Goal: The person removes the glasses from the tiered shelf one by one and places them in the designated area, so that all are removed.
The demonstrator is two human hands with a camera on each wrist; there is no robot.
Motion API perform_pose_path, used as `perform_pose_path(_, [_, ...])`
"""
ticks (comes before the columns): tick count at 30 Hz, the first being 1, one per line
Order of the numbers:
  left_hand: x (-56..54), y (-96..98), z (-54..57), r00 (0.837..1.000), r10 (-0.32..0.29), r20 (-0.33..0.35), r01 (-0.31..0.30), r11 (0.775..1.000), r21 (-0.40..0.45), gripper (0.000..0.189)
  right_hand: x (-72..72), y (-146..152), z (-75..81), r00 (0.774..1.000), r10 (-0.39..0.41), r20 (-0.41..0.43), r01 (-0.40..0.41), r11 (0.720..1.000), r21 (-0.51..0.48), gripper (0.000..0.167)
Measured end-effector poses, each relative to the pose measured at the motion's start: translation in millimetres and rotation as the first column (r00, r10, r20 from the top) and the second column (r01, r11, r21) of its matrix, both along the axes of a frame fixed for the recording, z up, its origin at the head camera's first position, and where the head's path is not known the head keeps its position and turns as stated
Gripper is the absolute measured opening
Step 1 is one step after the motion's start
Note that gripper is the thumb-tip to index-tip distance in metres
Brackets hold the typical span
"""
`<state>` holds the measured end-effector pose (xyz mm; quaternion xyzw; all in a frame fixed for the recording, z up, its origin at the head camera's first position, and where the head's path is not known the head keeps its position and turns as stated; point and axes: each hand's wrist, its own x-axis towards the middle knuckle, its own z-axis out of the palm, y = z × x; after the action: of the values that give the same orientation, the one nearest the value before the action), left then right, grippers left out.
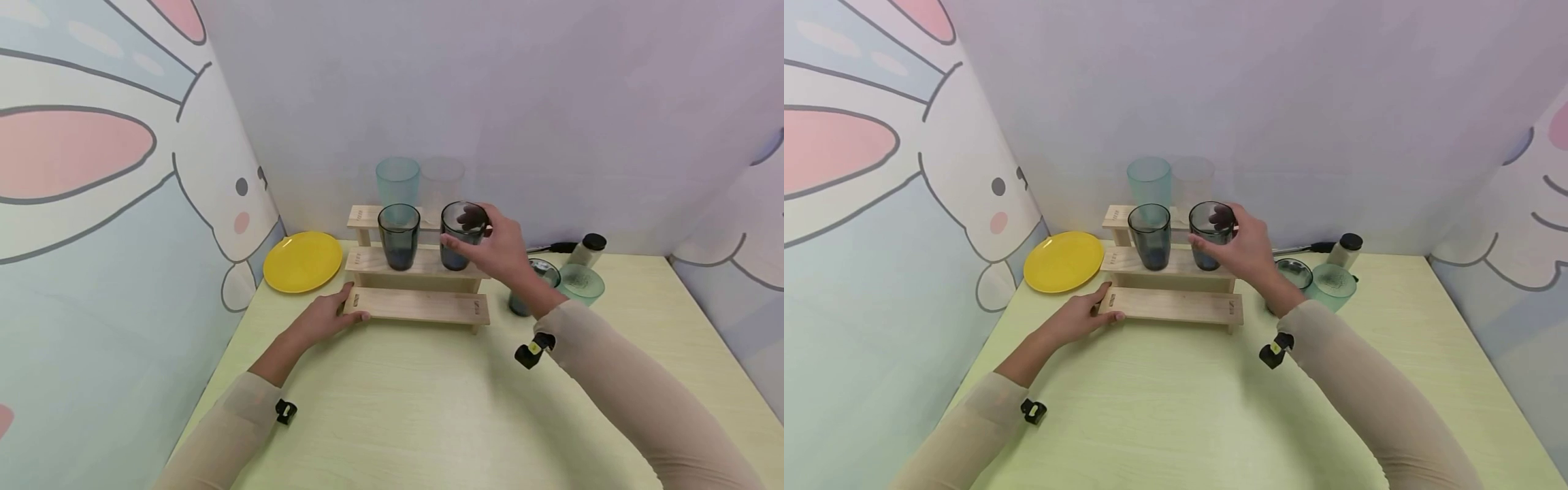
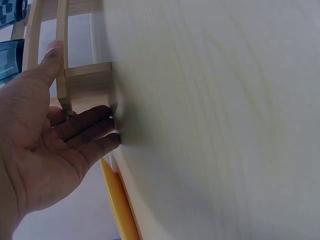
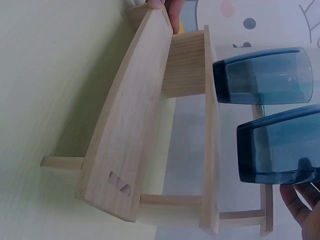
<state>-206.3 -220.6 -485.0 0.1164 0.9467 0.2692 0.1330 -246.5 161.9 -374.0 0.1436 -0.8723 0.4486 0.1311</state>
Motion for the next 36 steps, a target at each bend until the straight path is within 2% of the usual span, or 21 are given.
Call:
perform_pose_path(9, [0.9, 0.2, 1.0, 1.0, 0.0, 0.0, 0.0, 1.0, 0.004, 0.109, 9.5, 28.4, 8.3, 0.999, -0.014, 0.039, 0.014, 1.0, 0.023, 0.068])
perform_pose_path(19, [0.7, 0.6, 1.0, 1.0, 0.005, 0.008, -0.005, 1.0, 0.008, 0.11, 17.1, 64.5, 13.4, 0.993, -0.083, 0.085, 0.076, 0.994, 0.077, 0.076])
perform_pose_path(36, [-0.4, -0.4, 0.0, 1.0, -0.003, 0.002, 0.003, 1.0, -0.001, 0.111, 24.6, 119.4, 10.5, 0.985, -0.162, 0.066, 0.155, 0.983, 0.103, 0.069])
